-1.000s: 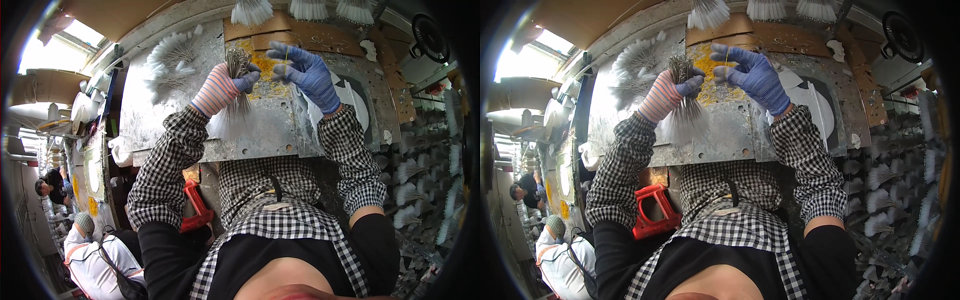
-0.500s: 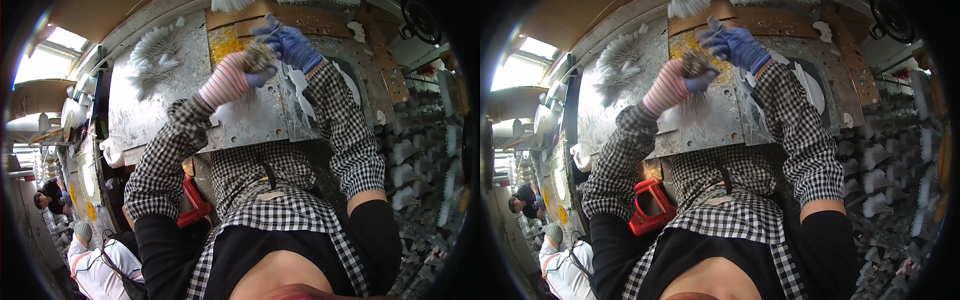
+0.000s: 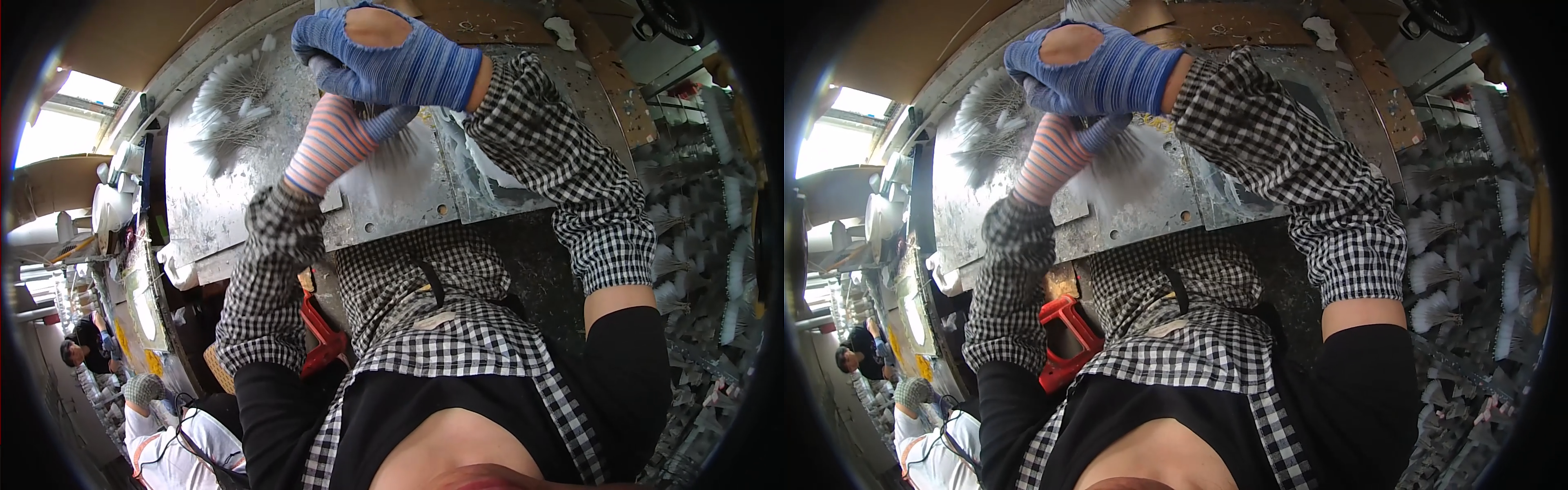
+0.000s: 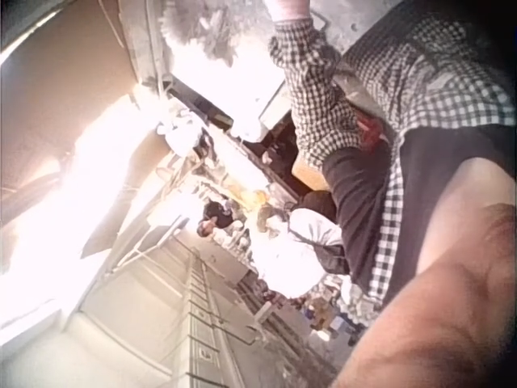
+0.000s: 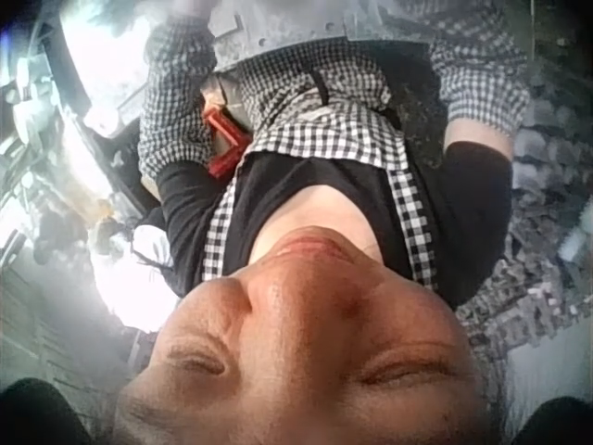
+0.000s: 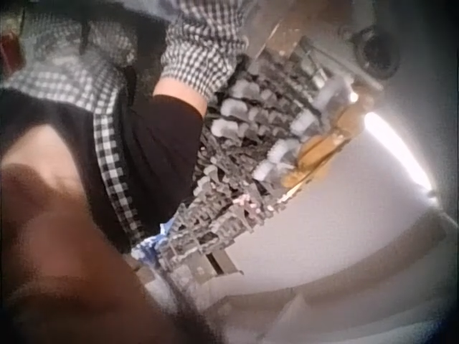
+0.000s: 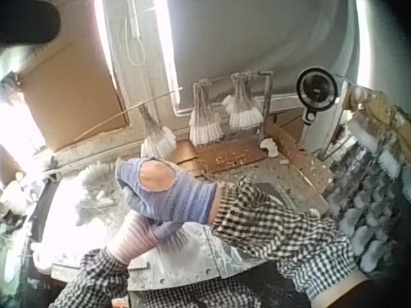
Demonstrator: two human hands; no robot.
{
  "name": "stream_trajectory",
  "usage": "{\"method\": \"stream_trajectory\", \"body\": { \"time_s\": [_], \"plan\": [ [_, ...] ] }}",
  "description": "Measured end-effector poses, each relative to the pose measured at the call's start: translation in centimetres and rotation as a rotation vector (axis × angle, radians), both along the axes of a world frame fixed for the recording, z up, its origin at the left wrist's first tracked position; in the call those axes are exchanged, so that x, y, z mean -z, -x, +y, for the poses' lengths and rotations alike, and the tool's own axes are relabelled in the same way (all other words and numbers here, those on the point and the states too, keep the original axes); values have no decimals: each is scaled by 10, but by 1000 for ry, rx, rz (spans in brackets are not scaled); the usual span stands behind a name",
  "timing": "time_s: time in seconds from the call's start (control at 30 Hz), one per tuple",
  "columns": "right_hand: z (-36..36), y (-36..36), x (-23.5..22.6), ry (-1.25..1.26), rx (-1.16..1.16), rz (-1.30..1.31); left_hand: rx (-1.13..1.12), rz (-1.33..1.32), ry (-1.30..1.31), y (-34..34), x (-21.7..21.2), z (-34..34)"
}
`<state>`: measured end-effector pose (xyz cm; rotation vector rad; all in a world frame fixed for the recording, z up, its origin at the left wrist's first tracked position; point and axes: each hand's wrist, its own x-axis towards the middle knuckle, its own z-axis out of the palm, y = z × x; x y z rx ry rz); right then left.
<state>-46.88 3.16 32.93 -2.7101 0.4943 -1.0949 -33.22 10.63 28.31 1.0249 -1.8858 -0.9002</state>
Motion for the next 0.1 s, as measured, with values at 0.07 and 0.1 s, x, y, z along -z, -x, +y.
{"method": "stream_trajectory", "body": {
  "time_s": [0.07,0.1],
  "plan": [
    [8,-2,6,11,78,-5,-53,-128,23,-2,9,4],
    [9,-1,7,8,83,-5,-110,-270,86,-5,14,4]
  ]
}}
